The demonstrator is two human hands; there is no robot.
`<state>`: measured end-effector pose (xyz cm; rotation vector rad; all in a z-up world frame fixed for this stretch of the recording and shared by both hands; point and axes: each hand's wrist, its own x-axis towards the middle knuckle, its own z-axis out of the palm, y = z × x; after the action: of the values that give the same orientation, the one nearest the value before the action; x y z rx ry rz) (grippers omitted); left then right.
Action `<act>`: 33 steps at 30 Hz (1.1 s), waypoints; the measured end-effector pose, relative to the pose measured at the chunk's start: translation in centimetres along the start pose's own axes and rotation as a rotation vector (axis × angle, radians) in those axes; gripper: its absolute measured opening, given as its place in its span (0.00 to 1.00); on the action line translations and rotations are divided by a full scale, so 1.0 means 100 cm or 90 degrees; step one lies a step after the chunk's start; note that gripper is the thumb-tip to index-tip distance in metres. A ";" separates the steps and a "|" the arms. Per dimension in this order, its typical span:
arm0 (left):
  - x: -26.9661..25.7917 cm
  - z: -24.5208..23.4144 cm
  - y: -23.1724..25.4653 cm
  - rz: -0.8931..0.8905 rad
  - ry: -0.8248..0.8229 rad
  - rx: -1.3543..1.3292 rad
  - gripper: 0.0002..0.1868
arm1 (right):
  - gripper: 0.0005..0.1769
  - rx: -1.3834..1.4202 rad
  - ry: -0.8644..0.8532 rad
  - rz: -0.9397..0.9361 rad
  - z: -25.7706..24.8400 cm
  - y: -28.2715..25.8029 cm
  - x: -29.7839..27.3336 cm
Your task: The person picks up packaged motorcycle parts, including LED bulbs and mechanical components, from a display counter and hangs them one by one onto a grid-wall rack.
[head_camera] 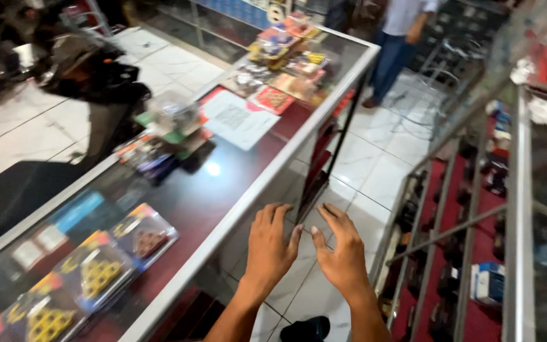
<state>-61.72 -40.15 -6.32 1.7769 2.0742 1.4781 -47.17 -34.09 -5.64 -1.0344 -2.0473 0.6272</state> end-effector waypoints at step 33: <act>0.117 -0.122 -0.279 -0.641 0.286 0.133 0.43 | 0.33 0.056 -0.269 -0.378 0.257 -0.085 0.132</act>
<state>-93.50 -35.53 -11.88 0.2021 2.7187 1.3760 -76.73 -30.23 -9.97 -0.2109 -2.5025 0.6407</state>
